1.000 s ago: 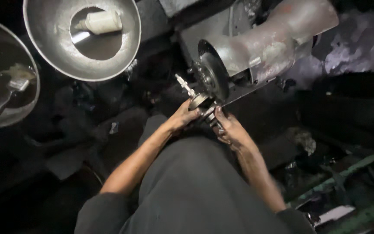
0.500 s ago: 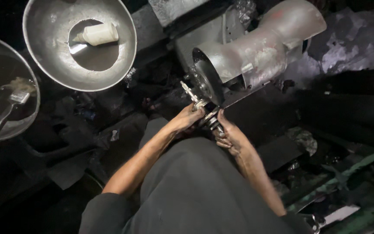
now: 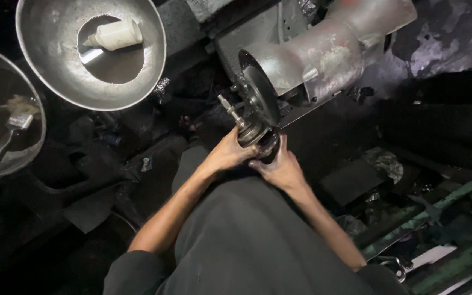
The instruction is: The person holds a cylindrical metal part against a rotating grinding wheel, rotating it by hand to grind the surface. They then dip the part into a liquid-filled bowl and wipe it with a cloth before returning to grind another metal part.
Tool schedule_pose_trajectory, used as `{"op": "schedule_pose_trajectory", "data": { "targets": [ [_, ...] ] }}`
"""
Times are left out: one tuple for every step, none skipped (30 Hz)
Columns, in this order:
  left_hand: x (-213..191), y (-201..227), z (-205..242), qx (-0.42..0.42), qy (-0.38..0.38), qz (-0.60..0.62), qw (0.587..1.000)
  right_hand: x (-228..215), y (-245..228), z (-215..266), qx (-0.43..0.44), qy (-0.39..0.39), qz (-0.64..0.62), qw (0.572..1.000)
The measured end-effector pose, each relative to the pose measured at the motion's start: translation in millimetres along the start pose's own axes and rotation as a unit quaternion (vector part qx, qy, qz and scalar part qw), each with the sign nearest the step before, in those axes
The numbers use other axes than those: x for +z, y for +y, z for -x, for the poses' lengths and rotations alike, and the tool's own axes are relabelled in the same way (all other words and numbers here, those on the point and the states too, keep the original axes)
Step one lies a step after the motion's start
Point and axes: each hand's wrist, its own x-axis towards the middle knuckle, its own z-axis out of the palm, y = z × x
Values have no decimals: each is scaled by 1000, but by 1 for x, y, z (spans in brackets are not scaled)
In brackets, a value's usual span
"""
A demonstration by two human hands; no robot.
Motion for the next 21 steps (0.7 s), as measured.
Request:
{"op": "schedule_pose_trajectory", "data": {
  "targets": [
    [-2, 5, 3, -69, -9, 15, 997, 0, -6, 1, -15, 2, -19, 1000],
    [-6, 9, 7, -137, -19, 29, 990, 0, -12, 1, -104, 22, -54, 993],
    [-10, 12, 9, -205, -30, 44, 977, -1, -17, 0, -193, 41, -90, 976],
    [-15, 13, 11, -194, -53, 62, 978, -3, -22, 0, -281, 59, -126, 950],
    [-21, 12, 13, -184, -76, 80, 977, -6, -25, 2, -134, 1, -223, 966],
    [-24, 9, 13, -173, -99, 99, 975, -10, -27, 3, 17, -61, -311, 948],
    [-23, 3, 12, -167, -99, 110, 975, -13, -29, 3, 167, -125, -389, 897],
    [-23, -3, 9, -161, -102, 118, 975, -15, -30, 2, 176, -125, -417, 883],
    [-22, -10, 5, -155, -104, 126, 974, -17, -32, 1, 185, -124, -445, 867],
    [-19, -17, -1, -51, -92, 113, 988, -19, -32, 0, 194, -124, -471, 851],
    [-15, -23, -6, 54, -81, 100, 990, -22, -33, -1, 199, -121, -467, 853],
    [-13, -28, -9, 157, -73, 86, 981, -22, -34, -2, 204, -119, -465, 853],
    [-10, -30, -10, 163, -71, 101, 979, -23, -36, -3, 209, -116, -464, 853],
    [-9, -29, -10, 169, -68, 112, 977, -24, -38, -6, 206, -117, -452, 860],
    [-9, -26, -11, 176, -65, 124, 974, -23, -40, -10, 203, -117, -440, 867],
    [-8, -23, -8, 73, -47, 126, 988, -24, -40, -9, 205, -119, -426, 873],
    [-7, -18, -4, -30, -33, 127, 991, -24, -40, -8, 204, -126, -423, 874],
    [-8, -11, -4, -132, -25, 126, 983, -25, -39, -8, 201, -129, -422, 875],
    [-8, -4, -5, -154, -22, 120, 981, -26, -38, -9, 198, -132, -421, 875],
    [-7, 3, -6, -175, -17, 114, 978, -27, -36, -11, 217, -132, -434, 865],
    [-6, 9, -7, -196, -13, 108, 975, -28, -35, -11, 235, -131, -446, 854]
  ]
}}
